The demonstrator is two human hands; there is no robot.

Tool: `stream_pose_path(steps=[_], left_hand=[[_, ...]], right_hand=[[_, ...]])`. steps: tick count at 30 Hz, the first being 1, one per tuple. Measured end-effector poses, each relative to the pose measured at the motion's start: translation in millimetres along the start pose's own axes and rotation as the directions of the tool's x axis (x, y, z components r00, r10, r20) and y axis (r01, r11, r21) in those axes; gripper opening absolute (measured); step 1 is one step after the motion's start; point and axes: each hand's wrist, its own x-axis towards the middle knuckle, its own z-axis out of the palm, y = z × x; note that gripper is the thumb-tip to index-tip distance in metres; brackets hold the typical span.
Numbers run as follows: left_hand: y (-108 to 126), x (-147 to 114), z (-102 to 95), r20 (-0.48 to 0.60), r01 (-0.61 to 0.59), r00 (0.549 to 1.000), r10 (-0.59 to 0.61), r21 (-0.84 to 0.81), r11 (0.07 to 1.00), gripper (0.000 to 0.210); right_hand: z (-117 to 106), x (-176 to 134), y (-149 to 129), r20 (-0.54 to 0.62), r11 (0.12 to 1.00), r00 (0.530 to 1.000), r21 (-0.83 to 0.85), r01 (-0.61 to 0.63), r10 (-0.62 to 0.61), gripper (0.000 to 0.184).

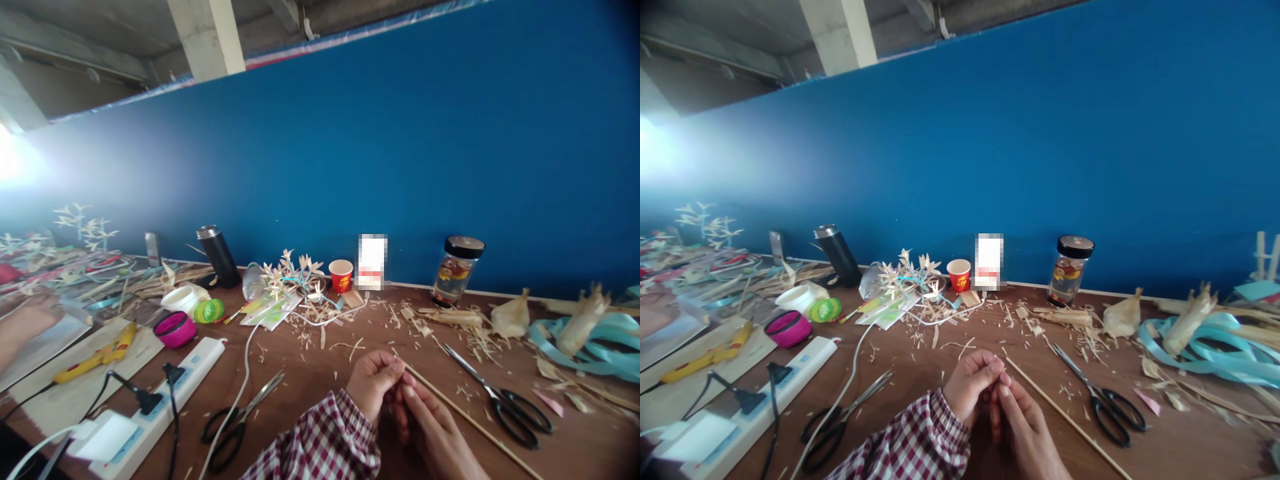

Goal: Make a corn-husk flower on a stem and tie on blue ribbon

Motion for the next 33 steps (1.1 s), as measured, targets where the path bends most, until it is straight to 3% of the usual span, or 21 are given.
stream_pose_path(steps=[7,15,33], left_hand=[[4.0,-3.0,3.6,-0.026,-0.012,1.000,0.012,0.007,1.000,0.030],[6.6,-4.6,3.7,-0.046,0.003,0.999,-0.002,0.030,1.000,0.029],[9.0,-6.0,3.2,0.002,0.024,1.000,-0.024,0.039,0.999,0.027]], right_hand=[[-4.9,1.9,2.7,0.037,0.997,0.998,-0.061,0.043,-0.041,0.029],[-2.5,-0.2,-3.0,0.176,0.992,0.982,-0.091,0.087,-0.070,0.030],[5.7,-5.7,-19.4,0.201,0.961,0.968,-0.201,0.190,-0.150,0.043]])
